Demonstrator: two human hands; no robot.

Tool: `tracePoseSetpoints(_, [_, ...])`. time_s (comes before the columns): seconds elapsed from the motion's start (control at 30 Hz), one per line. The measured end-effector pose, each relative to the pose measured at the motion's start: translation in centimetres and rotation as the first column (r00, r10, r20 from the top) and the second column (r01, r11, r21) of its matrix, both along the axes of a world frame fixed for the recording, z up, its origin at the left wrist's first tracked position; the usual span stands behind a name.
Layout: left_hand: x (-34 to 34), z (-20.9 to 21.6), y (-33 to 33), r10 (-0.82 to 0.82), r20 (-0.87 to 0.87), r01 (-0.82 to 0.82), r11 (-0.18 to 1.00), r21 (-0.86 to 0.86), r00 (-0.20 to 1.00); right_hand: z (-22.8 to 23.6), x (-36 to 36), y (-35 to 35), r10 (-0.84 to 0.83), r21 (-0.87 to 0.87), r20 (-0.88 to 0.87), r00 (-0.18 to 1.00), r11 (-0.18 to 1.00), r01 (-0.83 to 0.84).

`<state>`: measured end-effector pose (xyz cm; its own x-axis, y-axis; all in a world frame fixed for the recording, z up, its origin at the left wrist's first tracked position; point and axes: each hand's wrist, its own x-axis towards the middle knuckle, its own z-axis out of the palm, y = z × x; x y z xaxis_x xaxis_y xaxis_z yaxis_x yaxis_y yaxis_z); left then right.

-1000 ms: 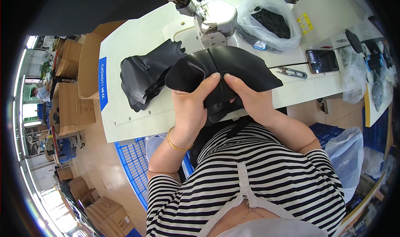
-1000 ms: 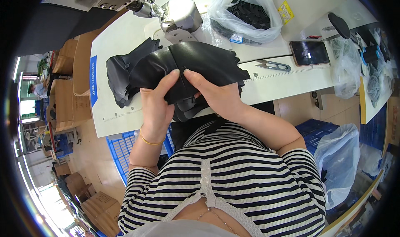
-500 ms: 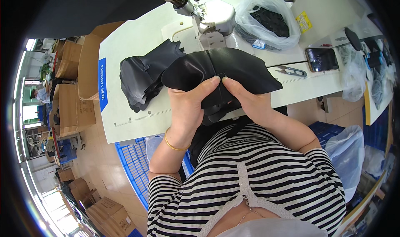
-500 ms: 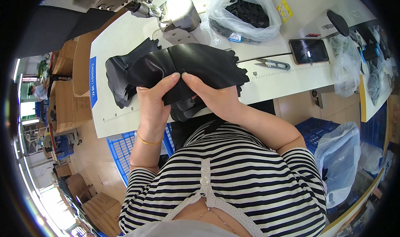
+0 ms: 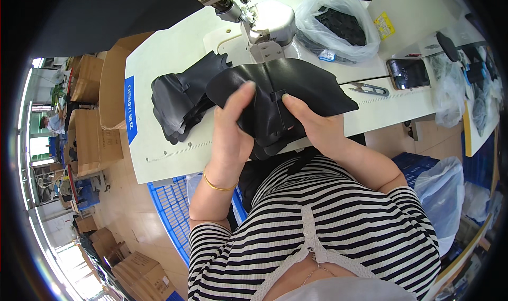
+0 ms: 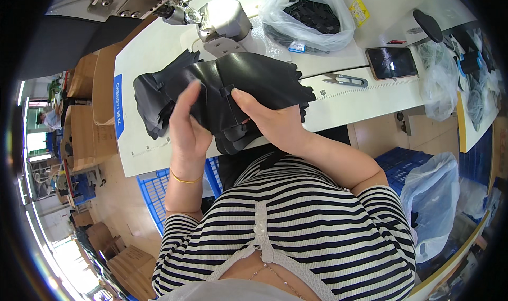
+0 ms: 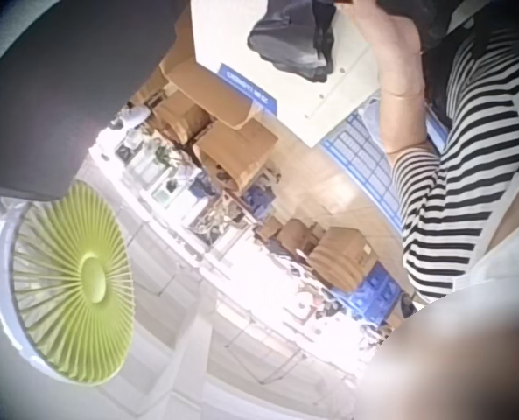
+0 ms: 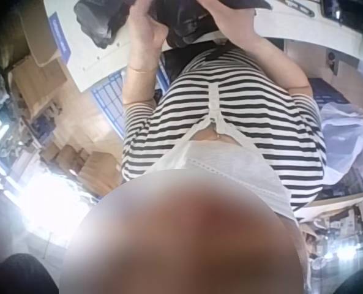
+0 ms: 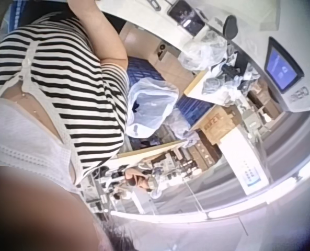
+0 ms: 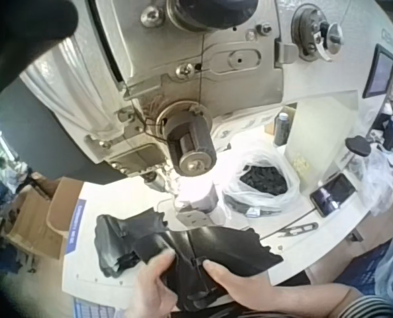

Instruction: Aligning and sewing pieces of black synthetic leather or components for shoe uppers using an industrial sewing machine.

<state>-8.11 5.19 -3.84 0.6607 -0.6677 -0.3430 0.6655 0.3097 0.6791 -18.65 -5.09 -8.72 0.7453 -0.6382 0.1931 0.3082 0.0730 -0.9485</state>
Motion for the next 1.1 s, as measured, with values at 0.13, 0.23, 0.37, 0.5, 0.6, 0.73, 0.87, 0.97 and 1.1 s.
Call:
tracePoseSetpoints(0.13, [0.2, -0.7, 0.2, -0.132, 0.285, 0.102, 0.988, 0.117, 0.950, -0.3, 0.2, 0.0, -0.046, -0.040, 0.035, 0.998, 0.998, 0.047])
tracePoseSetpoints(0.23, [0.2, -1.0, 0.2, -0.101, 0.367, 0.070, 0.993, 0.096, 0.925, -0.3, 0.2, 0.2, -0.039, -0.046, 0.043, 0.998, 0.998, 0.041])
tracePoseSetpoints(0.37, [0.3, -0.9, 0.2, -0.123, 0.356, 0.090, 0.990, 0.107, 0.926, -0.3, 0.2, 0.1, -0.047, -0.053, 0.074, 0.996, 0.997, 0.051])
tracePoseSetpoints(0.5, [0.5, -0.8, 0.4, -0.163, 0.294, 0.135, 0.984, 0.116, 0.942, 0.0, 0.1, 0.1, -0.024, -0.051, 0.041, 0.999, 0.998, 0.026])
tracePoseSetpoints(0.6, [0.5, -1.0, 0.5, -0.156, 0.285, 0.133, 0.986, 0.097, 0.946, 0.1, 0.1, 0.2, -0.026, -0.105, 0.070, 0.997, 0.994, 0.033])
tracePoseSetpoints(0.73, [-0.2, -0.7, 0.3, -0.073, 0.376, 0.048, 0.996, 0.075, 0.924, 0.5, 0.1, 0.3, 0.008, -0.022, 0.088, 0.996, 1.000, -0.006])
tracePoseSetpoints(0.87, [0.3, 0.7, 0.0, -0.052, 0.413, 0.039, 0.998, 0.038, 0.909, 2.7, -0.2, 0.1, 0.026, 0.315, 0.030, 0.999, 0.949, -0.034])
tracePoseSetpoints(0.97, [1.2, 1.4, -0.4, -0.023, 0.435, 0.026, 1.000, 0.000, 0.900, 3.3, 0.7, -1.5, -0.068, 0.250, 0.070, 0.995, 0.967, 0.048])
tracePoseSetpoints(1.1, [2.5, 1.9, -1.3, -0.049, 0.360, 0.035, 0.998, 0.045, 0.932, 3.8, 1.7, -2.9, -0.087, 0.232, 0.103, 0.991, 0.971, 0.062])
